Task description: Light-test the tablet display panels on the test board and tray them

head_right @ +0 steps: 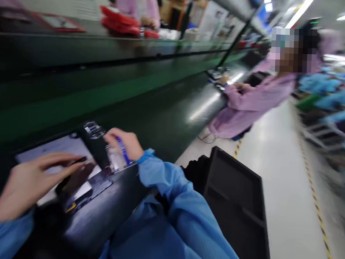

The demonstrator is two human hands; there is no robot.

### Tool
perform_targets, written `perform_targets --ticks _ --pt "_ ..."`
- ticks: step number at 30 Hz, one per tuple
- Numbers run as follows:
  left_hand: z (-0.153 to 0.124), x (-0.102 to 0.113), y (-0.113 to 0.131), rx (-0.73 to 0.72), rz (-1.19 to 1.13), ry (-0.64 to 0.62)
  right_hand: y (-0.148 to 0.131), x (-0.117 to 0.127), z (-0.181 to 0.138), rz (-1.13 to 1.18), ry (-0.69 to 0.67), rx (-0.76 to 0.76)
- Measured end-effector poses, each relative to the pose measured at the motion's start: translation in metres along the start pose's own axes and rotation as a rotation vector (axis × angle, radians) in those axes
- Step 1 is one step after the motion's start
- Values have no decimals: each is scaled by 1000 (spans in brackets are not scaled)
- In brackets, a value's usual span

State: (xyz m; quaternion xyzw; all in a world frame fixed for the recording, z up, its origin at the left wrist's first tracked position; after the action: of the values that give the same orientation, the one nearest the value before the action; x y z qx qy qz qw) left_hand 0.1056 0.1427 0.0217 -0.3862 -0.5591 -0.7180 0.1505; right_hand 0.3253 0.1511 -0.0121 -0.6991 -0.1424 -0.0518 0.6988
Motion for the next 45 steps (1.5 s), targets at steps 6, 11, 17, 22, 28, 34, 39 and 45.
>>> perform_targets --ticks 6,11,17,22,28,34,39,45 --pt "10 -31 7 -19 12 18 27 23 12 -32 118 107" --pt "11 -47 6 -51 60 -2 21 15 9 -210 13 259" --pt "12 -50 7 -108 104 -9 25 11 13 -248 -48 266" --pt "12 -54 8 -144 101 -27 23 7 12 -261 -50 264" --pt "10 -55 10 -170 181 -25 22 7 12 -269 -41 235" --pt "9 -56 9 -148 164 -33 22 7 12 -280 -39 218" --pt "9 -56 9 -133 113 -47 24 8 11 -282 -37 207" --pt "9 -56 8 -131 103 -29 25 9 11 -279 -42 199"
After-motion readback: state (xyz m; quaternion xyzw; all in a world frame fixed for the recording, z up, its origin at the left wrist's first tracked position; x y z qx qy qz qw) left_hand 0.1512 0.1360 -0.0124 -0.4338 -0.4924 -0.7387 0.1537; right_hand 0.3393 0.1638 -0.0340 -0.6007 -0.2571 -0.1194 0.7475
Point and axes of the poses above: each hand's wrist, its own z-axis towards the middle knuckle, its own x-axis out of the back of the hand, y = z × x, the point moved 3 cm from there along z, towards the middle knuckle, and after that the axes turned 3 degrees about -y, right-handed, at the moved point
